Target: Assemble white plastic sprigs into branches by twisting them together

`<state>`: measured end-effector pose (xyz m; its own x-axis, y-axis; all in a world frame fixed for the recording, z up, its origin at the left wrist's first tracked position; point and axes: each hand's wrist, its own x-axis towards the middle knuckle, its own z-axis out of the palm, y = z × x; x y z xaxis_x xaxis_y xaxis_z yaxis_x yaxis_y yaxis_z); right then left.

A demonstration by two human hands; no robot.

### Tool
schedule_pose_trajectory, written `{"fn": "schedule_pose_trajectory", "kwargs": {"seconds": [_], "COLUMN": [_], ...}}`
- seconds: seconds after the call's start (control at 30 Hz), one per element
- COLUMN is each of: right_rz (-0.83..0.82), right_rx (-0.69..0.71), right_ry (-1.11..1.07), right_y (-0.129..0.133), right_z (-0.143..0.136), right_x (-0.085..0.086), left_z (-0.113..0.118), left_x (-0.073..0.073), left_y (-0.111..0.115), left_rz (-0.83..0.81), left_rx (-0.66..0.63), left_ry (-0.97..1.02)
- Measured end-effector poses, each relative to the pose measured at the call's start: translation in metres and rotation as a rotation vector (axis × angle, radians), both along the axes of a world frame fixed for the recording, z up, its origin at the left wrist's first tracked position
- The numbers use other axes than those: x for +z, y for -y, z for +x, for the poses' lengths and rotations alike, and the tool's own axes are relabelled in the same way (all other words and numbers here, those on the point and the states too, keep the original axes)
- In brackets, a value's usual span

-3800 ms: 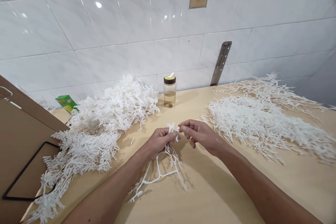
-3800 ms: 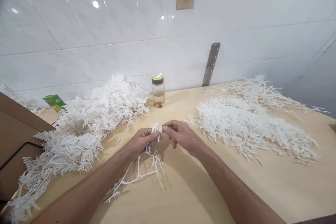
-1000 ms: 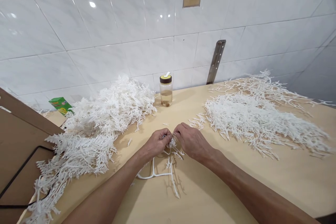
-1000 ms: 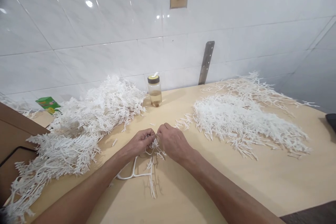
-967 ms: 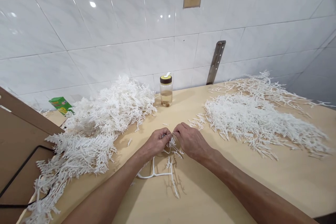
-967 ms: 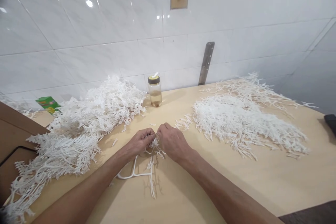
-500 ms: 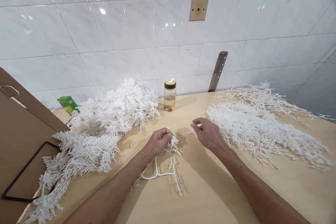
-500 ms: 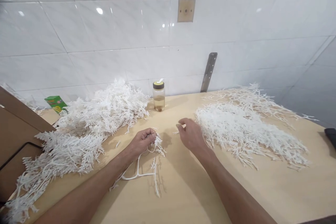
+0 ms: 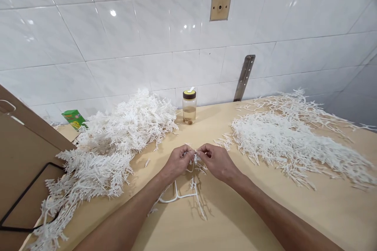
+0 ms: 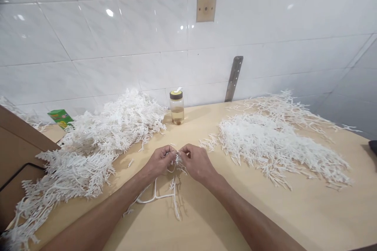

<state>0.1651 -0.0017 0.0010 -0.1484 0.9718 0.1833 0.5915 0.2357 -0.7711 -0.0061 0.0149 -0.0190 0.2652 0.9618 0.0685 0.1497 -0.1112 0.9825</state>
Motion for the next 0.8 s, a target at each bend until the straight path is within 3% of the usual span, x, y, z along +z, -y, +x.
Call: {"fn": "schedule_pose_trajectory", "kwargs": {"seconds": [0.17, 0.27, 0.43, 0.53, 0.6, 0.67, 0.8], "right_rz": [0.207, 0.245, 0.148, 0.212, 0.25, 0.173, -0.053], "right_rx": [-0.005, -0.031, -0.361, -0.428, -0.439, -0.356, 0.051], "right_ry": [0.179, 0.29, 0.429, 0.382, 0.294, 0.157, -0.017], "right_y": [0.006, 0.002, -0.024, -0.034, -0.032, -0.025, -0.007], "right_z": [-0.01, -0.01, 0.029, 0.057, 0.06, 0.05, 0.014], "right_x": [-0.006, -0.01, -0.009, -0.005, 0.0, 0.005, 0.012], "left_z": [0.002, 0.002, 0.001, 0.0, -0.001, -0.001, -0.001], "left_x": [0.003, 0.002, 0.0, 0.002, 0.004, 0.005, 0.004], "left_y": [0.0, 0.002, 0.008, 0.007, 0.006, 0.004, 0.003], "left_rz": [0.028, 0.012, -0.061, -0.083, -0.114, -0.135, -0.08], "left_rx": [-0.006, -0.026, -0.1, -0.021, 0.016, 0.035, 0.049], "left_ry": [-0.084, -0.114, 0.028, 0.111, 0.168, 0.212, 0.191]}}
